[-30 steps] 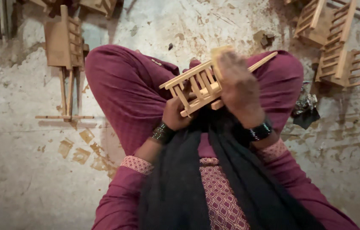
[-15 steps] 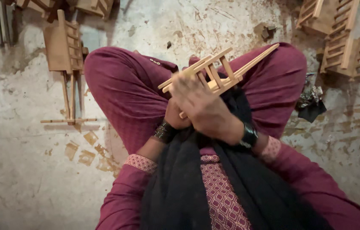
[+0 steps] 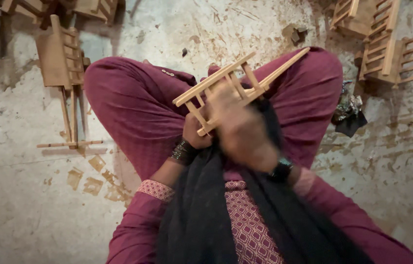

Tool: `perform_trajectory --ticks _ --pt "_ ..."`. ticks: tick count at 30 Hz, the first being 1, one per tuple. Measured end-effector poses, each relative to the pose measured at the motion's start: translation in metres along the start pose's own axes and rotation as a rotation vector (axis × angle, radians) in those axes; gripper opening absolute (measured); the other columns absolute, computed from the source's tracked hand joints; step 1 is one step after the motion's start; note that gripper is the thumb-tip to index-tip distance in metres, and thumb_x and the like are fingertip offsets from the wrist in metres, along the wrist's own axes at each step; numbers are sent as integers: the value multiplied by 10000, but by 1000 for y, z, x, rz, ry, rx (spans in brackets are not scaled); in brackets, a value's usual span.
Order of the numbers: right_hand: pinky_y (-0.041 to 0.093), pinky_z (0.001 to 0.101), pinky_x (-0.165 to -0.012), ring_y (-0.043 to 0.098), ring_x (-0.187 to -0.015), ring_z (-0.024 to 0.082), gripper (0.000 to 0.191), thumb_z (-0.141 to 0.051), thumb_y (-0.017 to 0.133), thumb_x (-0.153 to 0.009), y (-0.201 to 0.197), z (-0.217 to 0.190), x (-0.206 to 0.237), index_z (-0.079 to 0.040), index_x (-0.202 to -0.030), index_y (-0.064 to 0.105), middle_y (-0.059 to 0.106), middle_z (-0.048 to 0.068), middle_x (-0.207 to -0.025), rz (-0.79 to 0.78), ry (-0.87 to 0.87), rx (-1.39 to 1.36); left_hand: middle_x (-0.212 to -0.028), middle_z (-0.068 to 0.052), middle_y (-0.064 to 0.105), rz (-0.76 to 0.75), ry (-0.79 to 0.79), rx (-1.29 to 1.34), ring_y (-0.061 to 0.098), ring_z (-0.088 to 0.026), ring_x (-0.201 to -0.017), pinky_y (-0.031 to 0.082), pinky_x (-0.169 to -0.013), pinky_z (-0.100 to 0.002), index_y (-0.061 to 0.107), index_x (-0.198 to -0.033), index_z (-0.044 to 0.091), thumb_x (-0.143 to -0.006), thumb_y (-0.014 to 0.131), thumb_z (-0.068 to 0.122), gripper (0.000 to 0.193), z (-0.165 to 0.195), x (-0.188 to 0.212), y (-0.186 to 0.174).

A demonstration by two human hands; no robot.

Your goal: The person sits on the floor holding a small wooden chair on their lap and sands its surfaces with sandpaper, rubbing the seat, backrest and edges, then sets the chair aside and picks up another chair to sand.

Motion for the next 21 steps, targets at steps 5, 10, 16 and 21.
perform_trajectory --ticks 5,10,16,21 --pt "511 427 -1141 632 -1332 335 399 41 519 -943 -6 0 25 25 -1325 634 658 208 -1373 -6 -183 -306 -1203 -163 745 -15 -47 -42 741 -326 -1134 577 -994 -404 661 -1268 31 -825 695 112 452 -11 8 1" --pt "507 451 -1128 596 -1338 412 298 -26 591 -1055 -33 69 -3 61 -1338 618 617 273 -1401 161 80 -30 -1194 -182 723 31 -84 -205 723 -349 -1107 578 -956 -377 644 -1336 37 -844 671 147 506 -9 6 -1" --pt "543 456 -1040 680 -1138 347 302 -30 601 -928 16 -26 1 -21 -1218 685 708 191 -1217 -121 -300 -270 -1207 -162 733 -11 -92 -91 731 -303 -1125 575 -970 -365 643 -1339 52 -863 704 184 497 -7 2 -1" --pt "552 442 -1020 691 -1158 331 307 -27 581 -976 -33 4 16 5 -1274 645 699 170 -1237 103 -360 -171 -1217 -145 740 -29 -167 -98 738 -264 -1140 573 -982 -354 642 -1341 65 -880 731 214 493 -2 -3 0"
Point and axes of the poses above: each hand's wrist, its own x-axis away from the middle knuckle, its own y-axis out of the palm, z = x × y, the point moved 6 cm from there along -x, towards the middle knuckle
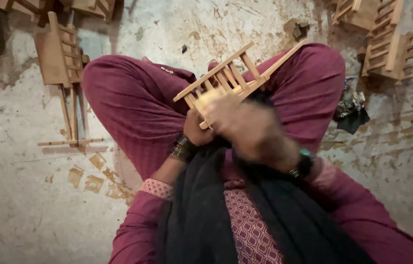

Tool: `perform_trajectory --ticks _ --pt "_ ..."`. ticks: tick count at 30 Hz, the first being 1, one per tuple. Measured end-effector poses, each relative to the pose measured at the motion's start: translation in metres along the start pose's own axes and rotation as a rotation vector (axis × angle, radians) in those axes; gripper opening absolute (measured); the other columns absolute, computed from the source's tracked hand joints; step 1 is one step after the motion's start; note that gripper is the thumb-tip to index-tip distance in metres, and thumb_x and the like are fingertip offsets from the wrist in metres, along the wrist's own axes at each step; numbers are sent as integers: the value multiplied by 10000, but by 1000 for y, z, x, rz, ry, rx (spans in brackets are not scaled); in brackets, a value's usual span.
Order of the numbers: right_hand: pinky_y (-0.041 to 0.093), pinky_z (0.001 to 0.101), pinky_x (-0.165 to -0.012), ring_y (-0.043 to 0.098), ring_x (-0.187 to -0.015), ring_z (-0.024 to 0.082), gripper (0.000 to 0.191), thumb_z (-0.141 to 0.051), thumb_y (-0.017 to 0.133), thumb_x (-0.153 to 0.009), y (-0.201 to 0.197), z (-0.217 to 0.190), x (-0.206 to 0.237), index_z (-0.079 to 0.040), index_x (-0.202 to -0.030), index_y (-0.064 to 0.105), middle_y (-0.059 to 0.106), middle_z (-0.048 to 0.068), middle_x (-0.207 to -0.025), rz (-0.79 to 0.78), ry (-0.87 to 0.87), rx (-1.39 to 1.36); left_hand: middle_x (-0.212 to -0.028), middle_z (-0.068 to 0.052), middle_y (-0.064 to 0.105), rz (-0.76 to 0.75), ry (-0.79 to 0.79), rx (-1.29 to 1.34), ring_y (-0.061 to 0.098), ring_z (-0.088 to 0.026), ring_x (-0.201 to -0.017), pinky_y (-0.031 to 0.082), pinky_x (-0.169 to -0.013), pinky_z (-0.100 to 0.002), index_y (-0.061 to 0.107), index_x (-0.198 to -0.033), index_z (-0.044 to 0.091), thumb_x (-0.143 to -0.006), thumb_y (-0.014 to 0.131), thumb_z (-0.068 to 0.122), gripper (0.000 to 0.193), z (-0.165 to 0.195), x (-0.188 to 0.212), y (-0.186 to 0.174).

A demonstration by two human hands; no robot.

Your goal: The person sits on the floor holding a small wooden chair on their lap and sands its surfaces with sandpaper, rubbing the seat, backrest and edges, then sets the chair aside and picks up another chair to sand.

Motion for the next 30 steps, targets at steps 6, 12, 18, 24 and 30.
perform_trajectory --ticks 6,12,18,24,30 --pt "524 471 -922 670 -1013 363 215 -28 603 -968 -9 53 25 -26 -1156 707 707 164 -1080 -70 472 290 -1248 -142 730 15 -84 3 736 -254 -1162 571 -989 -352 640 -1350 78 -895 755 216 489 8 -6 -4" --pt "555 447 -957 684 -1081 339 255 -112 641 -924 54 -10 33 -14 -1156 681 697 145 -1152 -130 23 12 -1440 -193 659 110 301 -918 625 -330 -1327 485 -1100 -431 587 -1441 29 -888 739 170 590 18 -20 11" --pt "559 425 -813 702 -952 313 231 -51 572 -1039 -13 42 26 -29 -1240 683 709 130 -1122 154 257 125 -1252 -173 730 10 15 -15 718 -270 -1192 560 -1022 -372 625 -1355 37 -860 737 137 517 5 -6 -1" --pt "535 449 -722 663 -816 346 155 18 527 -943 11 84 8 4 -1014 664 677 219 -1134 58 511 111 -1284 -183 718 3 79 -3 720 -274 -1196 566 -1002 -364 615 -1378 17 -884 715 118 514 7 -8 0" --pt "520 508 -1100 702 -1231 339 363 -33 559 -918 80 -20 8 -3 -1269 650 673 188 -1340 -181 -2 -314 -1278 -173 716 10 105 2 724 -279 -1171 573 -981 -373 606 -1389 23 -895 729 137 522 -3 -13 1"
Point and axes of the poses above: each hand's wrist, its own x-axis away from the middle knuckle, its own y-axis out of the palm, z = x × y, the point moved 6 cm from there along -x, towards the middle knuckle
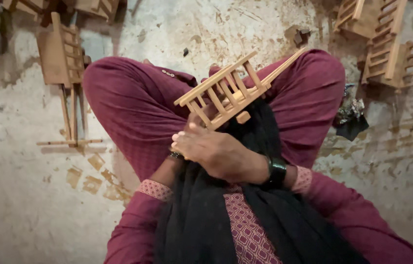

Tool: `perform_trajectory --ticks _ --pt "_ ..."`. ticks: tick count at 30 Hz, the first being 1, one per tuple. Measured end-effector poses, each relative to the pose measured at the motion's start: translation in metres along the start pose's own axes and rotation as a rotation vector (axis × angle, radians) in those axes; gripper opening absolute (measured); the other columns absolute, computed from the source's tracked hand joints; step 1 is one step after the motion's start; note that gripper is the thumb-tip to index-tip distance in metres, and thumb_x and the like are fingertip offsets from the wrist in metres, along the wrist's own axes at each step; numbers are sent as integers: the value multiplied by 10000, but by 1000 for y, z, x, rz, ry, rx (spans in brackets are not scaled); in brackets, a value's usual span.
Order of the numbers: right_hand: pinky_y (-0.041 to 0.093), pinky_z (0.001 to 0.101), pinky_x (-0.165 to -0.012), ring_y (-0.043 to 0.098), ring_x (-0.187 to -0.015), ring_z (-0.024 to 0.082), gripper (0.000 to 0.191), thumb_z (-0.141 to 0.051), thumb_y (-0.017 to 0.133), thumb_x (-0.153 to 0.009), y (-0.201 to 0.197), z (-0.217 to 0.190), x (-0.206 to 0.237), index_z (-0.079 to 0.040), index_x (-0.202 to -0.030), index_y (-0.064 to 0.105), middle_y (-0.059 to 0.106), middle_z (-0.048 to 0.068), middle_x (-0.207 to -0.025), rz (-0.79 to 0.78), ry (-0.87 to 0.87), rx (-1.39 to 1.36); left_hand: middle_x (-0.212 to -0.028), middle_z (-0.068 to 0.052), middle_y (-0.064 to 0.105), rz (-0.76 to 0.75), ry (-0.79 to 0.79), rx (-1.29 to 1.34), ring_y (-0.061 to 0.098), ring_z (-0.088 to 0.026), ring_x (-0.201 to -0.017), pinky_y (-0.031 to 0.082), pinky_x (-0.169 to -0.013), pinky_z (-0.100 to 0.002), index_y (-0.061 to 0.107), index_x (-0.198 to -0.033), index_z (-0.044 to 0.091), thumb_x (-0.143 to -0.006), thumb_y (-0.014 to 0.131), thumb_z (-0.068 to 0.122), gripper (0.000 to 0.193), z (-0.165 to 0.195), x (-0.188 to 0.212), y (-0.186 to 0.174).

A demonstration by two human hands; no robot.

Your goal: The person sits on the floor holding a small wooden chair on their lap and sands its surfaces with sandpaper, rubbing the seat, backrest and edges, then sets the chair aside and picks up another chair to sand.

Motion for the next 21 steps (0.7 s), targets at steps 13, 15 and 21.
perform_trajectory --ticks 13,15,21 --pt "538 470 -943 657 -1098 394 341 -38 575 -958 -19 26 -25 11 -1295 599 641 230 -1223 -1 264 70 -1185 -166 716 12 10 -21 728 -303 -1089 580 -919 -391 612 -1355 27 -891 710 136 486 5 -3 -4" --pt "559 476 -940 681 -1060 362 279 -1 530 -986 -14 17 -20 -30 -1249 621 660 199 -1154 22 182 -34 -1157 -168 718 -5 -2 -14 730 -309 -1067 581 -902 -390 622 -1333 28 -885 704 131 467 6 -3 -3" --pt "541 483 -938 655 -1102 440 283 17 506 -1033 -119 62 1 71 -1308 548 617 293 -1242 543 270 485 -1071 -171 724 -14 -39 -34 735 -326 -1004 585 -850 -389 651 -1268 31 -867 688 116 411 12 1 -3"
Point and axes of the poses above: each hand's wrist, its own x-axis away from the middle knuckle, its own y-axis out of the palm, z = x × y, the point moved 6 cm from there along -x, towards the middle knuckle
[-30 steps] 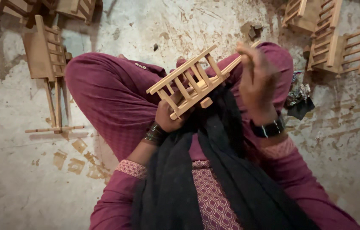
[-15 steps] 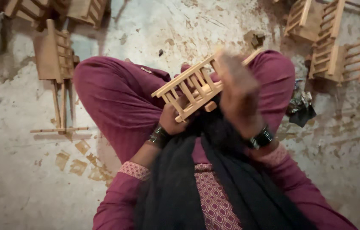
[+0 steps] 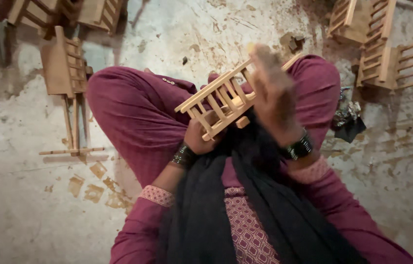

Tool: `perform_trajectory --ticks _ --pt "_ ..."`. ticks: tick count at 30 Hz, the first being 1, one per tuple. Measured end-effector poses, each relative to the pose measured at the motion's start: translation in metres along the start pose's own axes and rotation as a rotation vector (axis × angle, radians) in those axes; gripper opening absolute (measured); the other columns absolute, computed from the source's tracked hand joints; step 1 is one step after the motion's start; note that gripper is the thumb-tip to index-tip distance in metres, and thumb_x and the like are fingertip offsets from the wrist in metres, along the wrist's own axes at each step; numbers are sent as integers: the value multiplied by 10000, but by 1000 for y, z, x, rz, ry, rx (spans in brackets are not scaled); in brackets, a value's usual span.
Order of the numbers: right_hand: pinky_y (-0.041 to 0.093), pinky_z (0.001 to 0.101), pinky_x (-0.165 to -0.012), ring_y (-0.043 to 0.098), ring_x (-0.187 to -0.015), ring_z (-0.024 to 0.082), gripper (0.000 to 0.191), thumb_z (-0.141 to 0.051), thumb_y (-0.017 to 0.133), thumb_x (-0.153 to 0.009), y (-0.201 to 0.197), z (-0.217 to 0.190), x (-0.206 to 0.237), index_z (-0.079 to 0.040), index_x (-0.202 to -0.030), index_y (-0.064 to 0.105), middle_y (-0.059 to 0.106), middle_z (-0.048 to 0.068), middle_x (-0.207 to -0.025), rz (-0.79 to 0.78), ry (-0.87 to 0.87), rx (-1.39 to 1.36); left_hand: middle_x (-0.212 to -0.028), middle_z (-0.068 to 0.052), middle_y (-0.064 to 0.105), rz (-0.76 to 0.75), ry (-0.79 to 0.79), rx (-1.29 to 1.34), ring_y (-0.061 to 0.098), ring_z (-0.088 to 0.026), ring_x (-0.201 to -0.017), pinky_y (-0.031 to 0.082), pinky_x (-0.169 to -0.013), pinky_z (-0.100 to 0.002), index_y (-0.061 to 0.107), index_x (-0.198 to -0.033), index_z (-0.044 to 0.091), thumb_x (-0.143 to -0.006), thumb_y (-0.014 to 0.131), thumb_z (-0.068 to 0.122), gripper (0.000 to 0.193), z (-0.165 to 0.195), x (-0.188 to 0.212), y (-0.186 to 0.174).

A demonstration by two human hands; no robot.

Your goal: The person sits on the floor holding a small wooden chair on their lap and sands its surfaces with sandpaper, rubbing the seat, backrest and edges, then sets the chair aside and picks up another chair to sand.

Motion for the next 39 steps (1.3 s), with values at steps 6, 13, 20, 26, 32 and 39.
perform_trajectory --ticks 6,13,20,26,32,39 --pt "507 488 -1008 648 -1067 410 296 -27 551 -963 54 -68 12 19 -1252 597 670 249 -1182 -395 -114 -232 -1114 -178 725 21 53 -33 728 -337 -1051 580 -902 -388 651 -1289 40 -848 673 96 446 -5 -6 -3" --pt "564 436 -962 673 -1204 334 182 18 542 -1021 17 -15 37 8 -1149 671 667 235 -1382 -229 169 -294 -1153 -189 725 -12 44 -25 724 -351 -1088 578 -936 -389 639 -1314 39 -828 673 85 489 -4 -1 -1" --pt "470 492 -1132 579 -1309 442 354 -57 591 -981 45 -34 29 85 -1305 586 590 290 -1382 -357 89 -84 -1159 -182 728 1 42 -46 728 -346 -1085 583 -936 -382 657 -1303 49 -814 665 72 489 -9 -3 -3" --pt "520 417 -1168 657 -1342 334 389 54 502 -1002 32 -74 62 11 -1378 591 632 198 -1436 -463 -60 -567 -1187 -181 720 -6 38 -30 722 -342 -1101 585 -942 -382 669 -1285 48 -801 656 63 485 -14 -3 0" --pt "514 421 -1124 607 -1336 426 408 -7 506 -1005 17 -3 11 73 -1404 541 580 301 -1437 -273 92 108 -1178 -168 727 -3 -35 -70 737 -327 -1086 596 -922 -380 679 -1300 53 -825 645 61 476 -14 4 -3" --pt "520 405 -1080 669 -1227 303 287 -19 518 -973 44 -82 56 -16 -1227 652 699 200 -1265 -597 -20 -484 -1151 -181 724 9 14 -47 734 -345 -1064 591 -912 -391 677 -1277 43 -801 633 49 477 -14 -2 -3"
Point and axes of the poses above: each hand's wrist, its own x-axis away from the middle knuckle, its own y-axis out of the palm, z = x × y, the point moved 6 cm from there along -x, towards the middle knuckle
